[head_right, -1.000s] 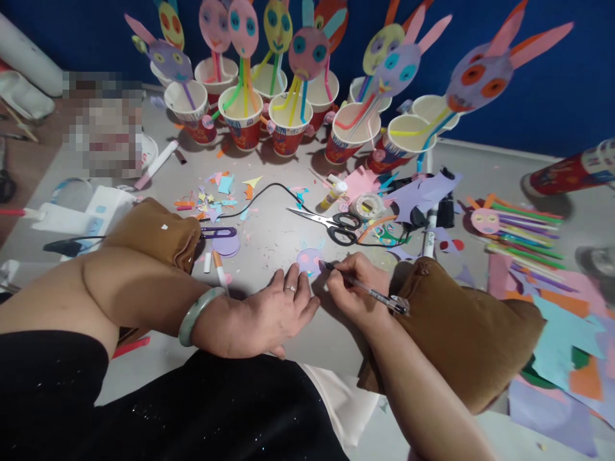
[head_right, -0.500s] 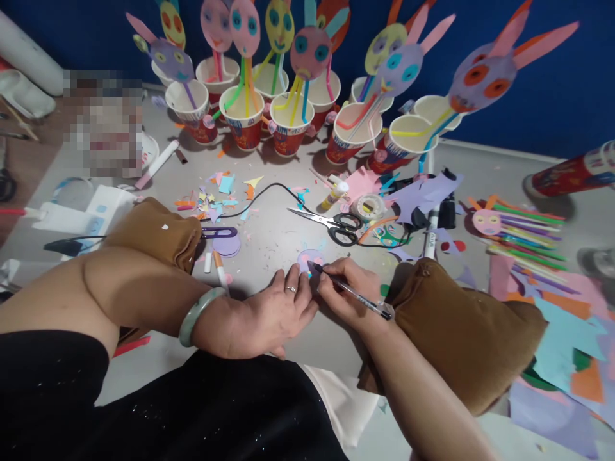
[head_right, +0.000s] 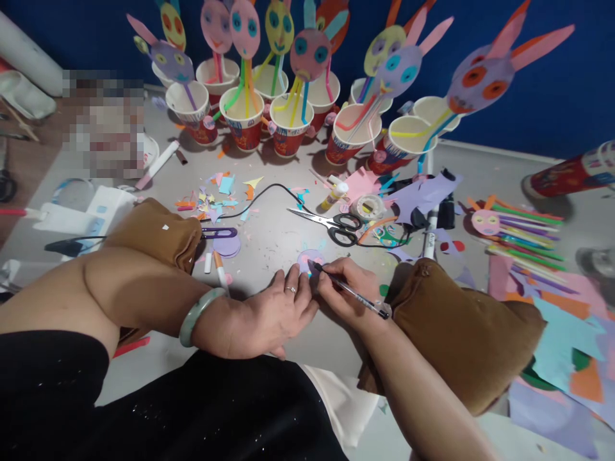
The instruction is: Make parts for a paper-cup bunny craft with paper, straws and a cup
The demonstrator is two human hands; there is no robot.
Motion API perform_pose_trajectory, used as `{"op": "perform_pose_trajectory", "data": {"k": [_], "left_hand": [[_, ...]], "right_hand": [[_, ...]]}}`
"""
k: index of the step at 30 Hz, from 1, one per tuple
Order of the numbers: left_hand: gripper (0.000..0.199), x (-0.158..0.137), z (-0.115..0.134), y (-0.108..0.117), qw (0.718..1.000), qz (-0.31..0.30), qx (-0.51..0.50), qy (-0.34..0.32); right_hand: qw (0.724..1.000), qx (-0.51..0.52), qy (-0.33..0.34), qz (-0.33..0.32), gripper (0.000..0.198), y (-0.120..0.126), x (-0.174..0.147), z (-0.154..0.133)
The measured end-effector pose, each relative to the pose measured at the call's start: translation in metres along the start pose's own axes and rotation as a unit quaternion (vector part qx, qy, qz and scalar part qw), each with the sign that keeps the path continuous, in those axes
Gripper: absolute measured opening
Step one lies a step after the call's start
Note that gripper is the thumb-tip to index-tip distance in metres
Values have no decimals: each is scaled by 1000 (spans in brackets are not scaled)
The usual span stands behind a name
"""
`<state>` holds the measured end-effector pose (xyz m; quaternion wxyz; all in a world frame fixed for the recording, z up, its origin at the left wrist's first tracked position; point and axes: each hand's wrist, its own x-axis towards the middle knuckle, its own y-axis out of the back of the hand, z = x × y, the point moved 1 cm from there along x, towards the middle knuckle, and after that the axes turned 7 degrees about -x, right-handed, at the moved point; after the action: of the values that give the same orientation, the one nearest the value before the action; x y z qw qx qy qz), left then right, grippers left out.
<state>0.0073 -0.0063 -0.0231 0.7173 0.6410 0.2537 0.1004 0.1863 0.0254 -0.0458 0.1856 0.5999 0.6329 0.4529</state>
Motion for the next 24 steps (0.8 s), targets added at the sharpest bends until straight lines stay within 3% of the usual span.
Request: {"op": "perform_pose_trajectory", "data": {"k": [24], "left_hand": [[105,-1,-1,3,1000,-6,-9,-7]], "right_hand": [[1000,-1,0,-23,6,0,1,-2]]}}
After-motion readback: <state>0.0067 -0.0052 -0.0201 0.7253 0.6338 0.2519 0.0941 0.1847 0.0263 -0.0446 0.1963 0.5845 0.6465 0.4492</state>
